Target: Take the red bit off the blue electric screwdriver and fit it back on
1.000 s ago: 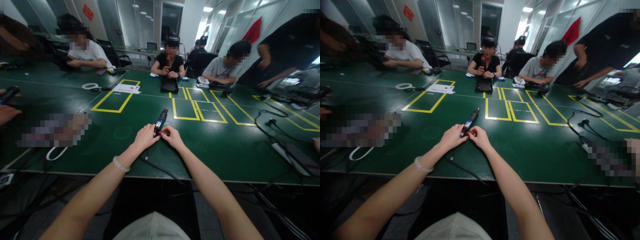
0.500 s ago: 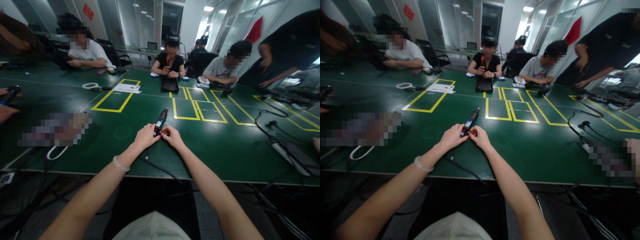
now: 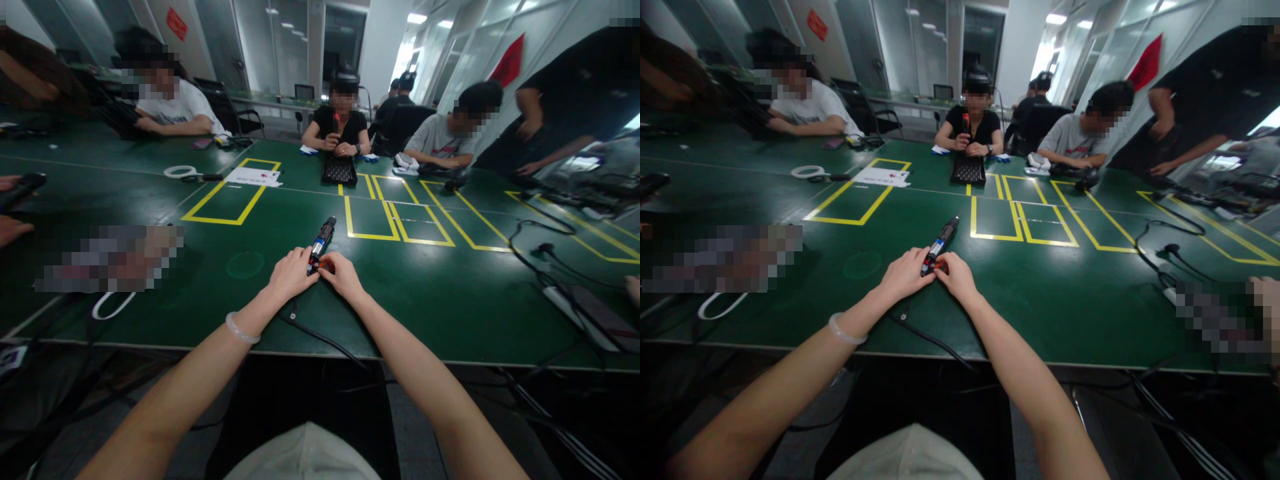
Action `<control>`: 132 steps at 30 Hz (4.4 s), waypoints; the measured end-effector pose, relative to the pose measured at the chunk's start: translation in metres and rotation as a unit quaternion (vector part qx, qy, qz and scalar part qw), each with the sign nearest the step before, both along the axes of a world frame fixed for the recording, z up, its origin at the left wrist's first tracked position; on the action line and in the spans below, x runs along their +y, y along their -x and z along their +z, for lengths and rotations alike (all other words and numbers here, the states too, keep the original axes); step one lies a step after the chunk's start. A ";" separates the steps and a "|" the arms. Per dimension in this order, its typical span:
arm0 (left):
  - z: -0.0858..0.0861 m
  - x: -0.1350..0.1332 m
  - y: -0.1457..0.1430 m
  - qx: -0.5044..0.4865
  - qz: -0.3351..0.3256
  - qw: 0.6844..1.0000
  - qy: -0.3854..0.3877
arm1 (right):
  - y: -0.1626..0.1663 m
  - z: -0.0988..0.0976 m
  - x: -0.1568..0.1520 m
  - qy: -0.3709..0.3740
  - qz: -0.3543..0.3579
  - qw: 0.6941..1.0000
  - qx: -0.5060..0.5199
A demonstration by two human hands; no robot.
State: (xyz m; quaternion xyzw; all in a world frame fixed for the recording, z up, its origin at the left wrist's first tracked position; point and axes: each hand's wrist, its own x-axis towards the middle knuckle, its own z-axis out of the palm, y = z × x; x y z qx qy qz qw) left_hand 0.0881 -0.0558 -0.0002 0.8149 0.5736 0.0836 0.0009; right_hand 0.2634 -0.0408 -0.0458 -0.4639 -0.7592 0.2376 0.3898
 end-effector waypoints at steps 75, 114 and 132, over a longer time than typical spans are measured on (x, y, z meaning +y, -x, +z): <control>-0.006 0.030 0.017 -0.410 -0.130 0.884 0.180 | -0.007 -0.001 0.002 0.119 0.052 0.972 0.198; 0.004 0.059 0.142 -0.054 0.283 0.957 0.016 | -0.007 0.008 -0.003 0.110 0.030 0.985 0.127; 0.005 0.031 0.056 -0.024 0.128 0.991 -0.019 | -0.004 0.011 -0.005 0.077 0.032 0.990 0.118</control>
